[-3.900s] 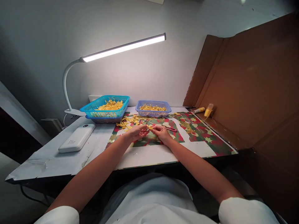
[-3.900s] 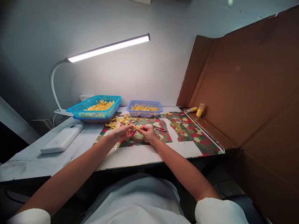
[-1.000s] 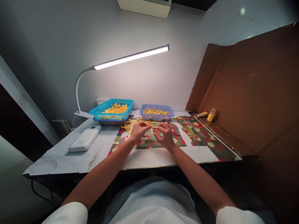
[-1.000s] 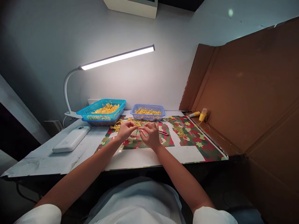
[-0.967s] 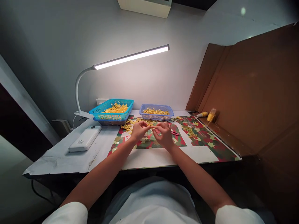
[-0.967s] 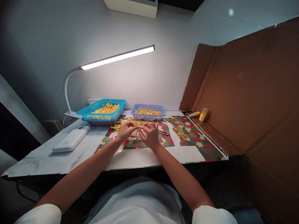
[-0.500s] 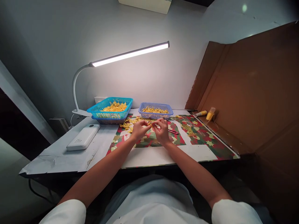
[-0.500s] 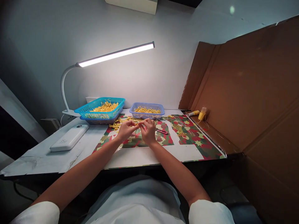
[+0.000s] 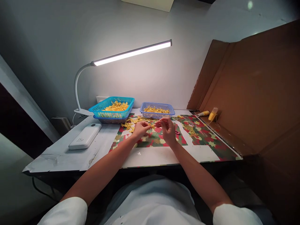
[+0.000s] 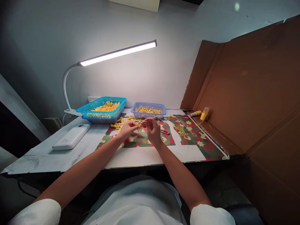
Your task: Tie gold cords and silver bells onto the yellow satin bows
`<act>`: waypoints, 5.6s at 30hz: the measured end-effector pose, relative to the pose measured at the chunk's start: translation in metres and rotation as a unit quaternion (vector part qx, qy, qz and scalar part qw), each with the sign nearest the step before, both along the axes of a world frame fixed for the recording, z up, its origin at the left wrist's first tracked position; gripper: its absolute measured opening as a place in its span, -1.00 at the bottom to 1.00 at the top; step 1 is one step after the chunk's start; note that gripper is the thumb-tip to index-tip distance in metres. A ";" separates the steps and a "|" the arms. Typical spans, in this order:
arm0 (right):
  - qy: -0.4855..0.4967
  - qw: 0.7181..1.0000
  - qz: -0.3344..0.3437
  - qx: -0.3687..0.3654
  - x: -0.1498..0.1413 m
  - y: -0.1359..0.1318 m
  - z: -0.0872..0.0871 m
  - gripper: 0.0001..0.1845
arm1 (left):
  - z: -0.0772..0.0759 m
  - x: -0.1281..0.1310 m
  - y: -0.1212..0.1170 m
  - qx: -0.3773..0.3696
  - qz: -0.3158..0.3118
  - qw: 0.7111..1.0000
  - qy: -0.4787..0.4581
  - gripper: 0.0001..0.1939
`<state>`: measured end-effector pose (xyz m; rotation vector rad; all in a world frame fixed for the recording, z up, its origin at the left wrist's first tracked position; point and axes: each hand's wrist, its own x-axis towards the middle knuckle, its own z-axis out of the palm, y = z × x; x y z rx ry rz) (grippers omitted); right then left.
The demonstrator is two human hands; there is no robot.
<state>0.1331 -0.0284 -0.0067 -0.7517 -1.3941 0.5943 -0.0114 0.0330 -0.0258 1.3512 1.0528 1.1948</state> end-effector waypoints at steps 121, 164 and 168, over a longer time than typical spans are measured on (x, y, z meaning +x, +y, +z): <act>-0.155 0.973 -0.077 -0.156 0.010 -0.001 -0.034 -0.84 | 0.008 0.001 -0.012 0.066 -0.082 0.994 0.027 -0.84; -0.121 0.977 -0.100 -0.146 0.004 -0.005 -0.036 -0.81 | -0.006 0.004 -0.007 0.119 -0.062 0.991 0.009 -0.71; -0.116 0.978 -0.095 -0.144 0.005 -0.004 -0.038 -0.79 | -0.004 0.004 -0.007 0.106 -0.061 0.992 0.007 -0.71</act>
